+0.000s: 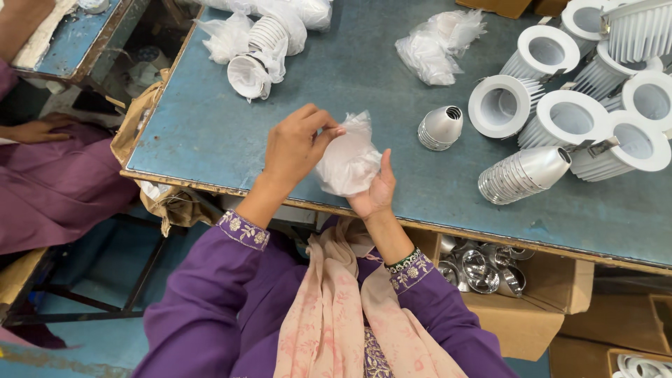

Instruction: The person assembles light fixture components by hand. They pick up a white plastic housing and a clear plastic reflector, fit the reflector into the housing, and place the assembled unit into a cardboard box. The person repeats this process for several units.

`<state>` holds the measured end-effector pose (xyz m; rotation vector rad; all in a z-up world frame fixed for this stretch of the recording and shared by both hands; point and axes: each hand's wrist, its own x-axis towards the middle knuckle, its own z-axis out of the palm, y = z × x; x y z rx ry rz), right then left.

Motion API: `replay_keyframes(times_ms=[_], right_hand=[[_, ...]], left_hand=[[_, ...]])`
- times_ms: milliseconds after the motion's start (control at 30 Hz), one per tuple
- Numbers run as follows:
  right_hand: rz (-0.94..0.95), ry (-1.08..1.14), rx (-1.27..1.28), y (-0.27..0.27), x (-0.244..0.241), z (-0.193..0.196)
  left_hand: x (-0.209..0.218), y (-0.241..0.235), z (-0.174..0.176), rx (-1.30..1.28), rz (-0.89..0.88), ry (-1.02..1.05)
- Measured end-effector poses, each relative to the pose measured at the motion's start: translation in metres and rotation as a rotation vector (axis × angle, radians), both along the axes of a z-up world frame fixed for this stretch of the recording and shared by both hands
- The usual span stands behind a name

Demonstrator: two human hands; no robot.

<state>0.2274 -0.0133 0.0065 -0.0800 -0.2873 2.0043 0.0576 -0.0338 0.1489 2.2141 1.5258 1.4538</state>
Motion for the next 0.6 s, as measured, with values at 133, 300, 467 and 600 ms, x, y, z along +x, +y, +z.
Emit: replay_keyframes(times_ms=[133, 300, 467, 600], right_hand=[[0.000, 0.092, -0.021, 0.002, 0.002, -0.009], [-0.059, 0.103, -0.031, 0.005, 0.004, -0.014], [-0.108, 0.095, -0.021, 0.007, 0.004, -0.013], [-0.089, 0.155, -0.040, 0.009, 0.004, -0.016]], left_hand=[[0.009, 0.001, 0.025, 0.244, -0.066, 0.177], [0.017, 0.014, 0.032, 0.268, -0.095, 0.236], [0.023, 0.023, 0.020, 0.232, -0.138, 0.270], [0.022, 0.038, 0.016, -0.174, -0.326, -0.202]])
